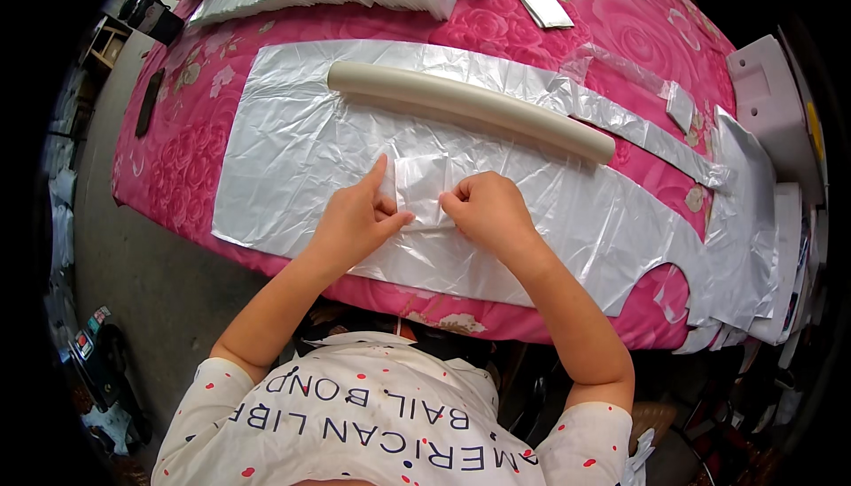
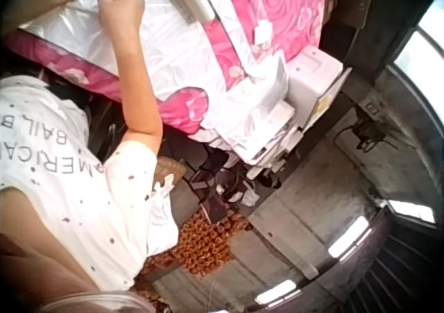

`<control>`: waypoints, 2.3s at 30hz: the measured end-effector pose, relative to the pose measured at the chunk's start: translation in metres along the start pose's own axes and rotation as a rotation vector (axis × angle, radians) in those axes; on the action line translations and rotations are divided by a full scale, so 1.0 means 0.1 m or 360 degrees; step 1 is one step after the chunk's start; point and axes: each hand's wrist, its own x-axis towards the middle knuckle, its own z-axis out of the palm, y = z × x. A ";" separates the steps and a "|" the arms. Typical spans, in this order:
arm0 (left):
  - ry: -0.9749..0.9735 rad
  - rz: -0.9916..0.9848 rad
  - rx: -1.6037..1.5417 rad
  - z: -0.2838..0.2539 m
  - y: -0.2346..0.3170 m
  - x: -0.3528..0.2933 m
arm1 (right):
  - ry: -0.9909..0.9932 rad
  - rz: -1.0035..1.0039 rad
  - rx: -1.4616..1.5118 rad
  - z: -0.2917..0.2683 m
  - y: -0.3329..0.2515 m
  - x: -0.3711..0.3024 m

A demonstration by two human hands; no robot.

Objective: The person wraps small white rectangular items in clear plastic film on a pink floral table. They unroll the film, place an item, fold the film around it, and set the wrapped item aside, repeating the process.

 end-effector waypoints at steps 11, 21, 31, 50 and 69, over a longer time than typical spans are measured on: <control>0.0106 0.0663 0.0881 0.41 0.00 0.02 | 0.0111 -0.0124 -0.0054 0.05 0.05 0.00; 0.0085 0.0635 0.0827 0.48 -0.05 0.00 | 0.0415 -0.0482 -0.0823 0.09 0.03 -0.25; -0.0111 0.0645 -0.0313 -0.07 -0.23 -0.76 | 0.0410 -0.1394 -0.0922 0.41 -0.06 0.14; 0.0054 0.0388 0.0208 -0.58 -0.31 -1.14 | -0.0243 -0.1956 -0.0234 0.43 -0.33 -0.01; -0.0056 0.0401 0.0071 -0.54 -0.18 -0.73 | 0.1561 -0.0345 -0.0889 -1.82 0.01 2.21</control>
